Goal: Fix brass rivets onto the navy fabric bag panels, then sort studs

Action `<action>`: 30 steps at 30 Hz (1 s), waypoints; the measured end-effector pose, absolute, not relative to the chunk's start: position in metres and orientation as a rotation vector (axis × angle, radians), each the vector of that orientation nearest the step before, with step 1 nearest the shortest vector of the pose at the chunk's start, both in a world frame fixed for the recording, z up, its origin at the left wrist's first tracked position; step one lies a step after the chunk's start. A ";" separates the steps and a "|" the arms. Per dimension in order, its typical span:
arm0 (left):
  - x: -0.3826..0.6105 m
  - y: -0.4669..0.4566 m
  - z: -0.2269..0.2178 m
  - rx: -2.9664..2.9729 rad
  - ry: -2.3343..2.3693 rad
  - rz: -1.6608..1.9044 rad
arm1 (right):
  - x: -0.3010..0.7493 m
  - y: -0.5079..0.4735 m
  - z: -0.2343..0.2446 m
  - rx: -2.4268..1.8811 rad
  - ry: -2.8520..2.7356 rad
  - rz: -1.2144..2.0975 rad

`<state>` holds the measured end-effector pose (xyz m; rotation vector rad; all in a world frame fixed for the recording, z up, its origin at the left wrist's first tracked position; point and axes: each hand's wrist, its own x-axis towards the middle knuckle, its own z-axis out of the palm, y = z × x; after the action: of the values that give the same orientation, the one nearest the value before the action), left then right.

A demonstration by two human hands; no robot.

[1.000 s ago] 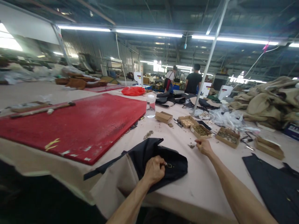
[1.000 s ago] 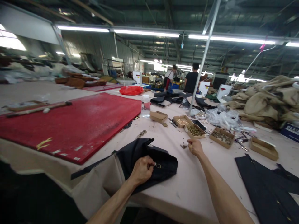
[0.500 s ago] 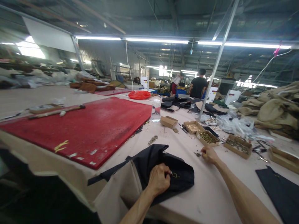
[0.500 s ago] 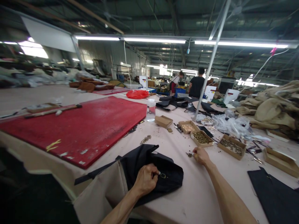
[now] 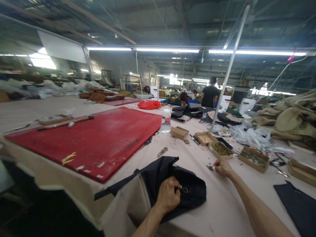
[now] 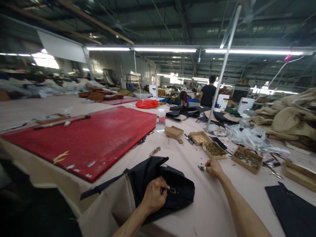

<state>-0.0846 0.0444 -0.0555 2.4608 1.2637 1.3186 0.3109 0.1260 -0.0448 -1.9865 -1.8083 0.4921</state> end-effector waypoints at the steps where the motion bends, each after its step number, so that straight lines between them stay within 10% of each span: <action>1: -0.085 0.044 -0.057 2.468 1.253 1.353 | 0.311 0.127 -0.046 -1.990 -1.804 0.494; 30: -0.086 0.032 -0.046 2.449 1.216 1.189 | 0.230 0.052 -0.009 -1.777 -1.870 0.171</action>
<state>-0.0863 0.0320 -0.0465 2.4490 1.2164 1.1889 0.2296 0.0524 -0.0086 -1.7769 -1.8695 0.1705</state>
